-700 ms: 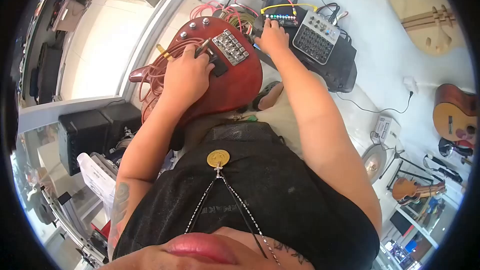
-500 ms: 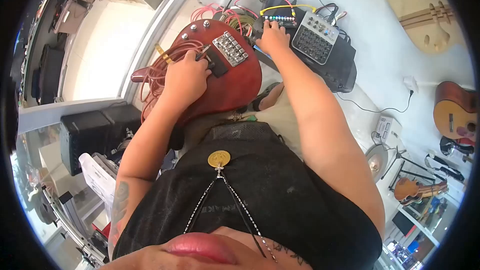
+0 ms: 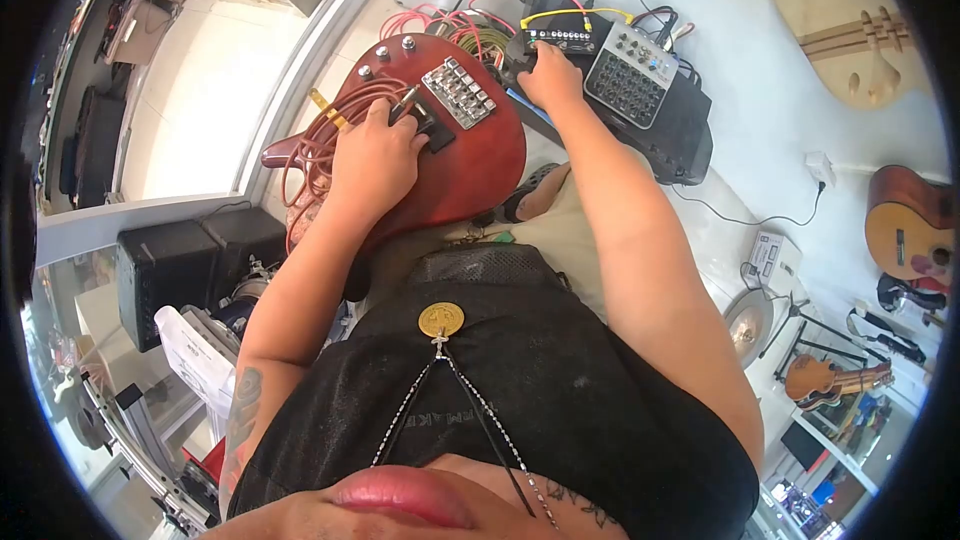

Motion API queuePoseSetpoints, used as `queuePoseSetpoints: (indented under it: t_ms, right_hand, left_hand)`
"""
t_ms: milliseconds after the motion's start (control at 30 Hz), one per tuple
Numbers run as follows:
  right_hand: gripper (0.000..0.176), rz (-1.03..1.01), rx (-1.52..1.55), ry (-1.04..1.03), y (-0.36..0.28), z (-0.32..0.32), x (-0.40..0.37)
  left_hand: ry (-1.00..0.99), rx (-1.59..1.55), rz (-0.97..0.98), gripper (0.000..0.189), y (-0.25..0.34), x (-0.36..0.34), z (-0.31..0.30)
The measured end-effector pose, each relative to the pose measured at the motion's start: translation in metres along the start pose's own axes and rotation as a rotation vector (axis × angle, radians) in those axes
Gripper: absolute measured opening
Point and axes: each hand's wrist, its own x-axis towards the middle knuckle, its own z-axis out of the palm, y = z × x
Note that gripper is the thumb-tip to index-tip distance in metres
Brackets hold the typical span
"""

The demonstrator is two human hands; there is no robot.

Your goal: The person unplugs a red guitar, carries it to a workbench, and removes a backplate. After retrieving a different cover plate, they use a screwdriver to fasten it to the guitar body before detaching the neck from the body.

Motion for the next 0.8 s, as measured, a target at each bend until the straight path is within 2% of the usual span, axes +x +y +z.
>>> queuePoseSetpoints:
  t_ms: [100,167,600,667,733,800]
  right_hand:
    - [0.068,-0.009,0.018,0.005,0.002,-0.001,-0.003]
    - [0.068,-0.014,0.019,0.005,0.003,0.001,-0.008]
    - [0.072,-0.047,0.020,0.010,0.009,0.005,-0.004]
    - [0.072,-0.049,0.025,0.000,0.009,0.005,-0.002]
    - [0.072,-0.048,0.036,-0.009,0.013,0.007,0.004]
    - [0.070,0.016,0.191,-0.019,0.015,0.010,0.014]
  left_hand:
    - [0.084,-0.048,0.012,0.020,-0.001,0.002,-0.002]
    - [-0.054,-0.026,0.001,0.023,-0.004,0.004,-0.002]
    - [-0.033,0.010,0.020,0.022,0.005,0.005,-0.010]
    - [-0.102,0.001,0.027,0.023,0.000,0.005,-0.008]
    - [-0.034,-0.017,0.002,0.023,-0.003,0.004,-0.017]
    - [0.027,-0.037,-0.024,0.023,-0.007,-0.001,-0.030]
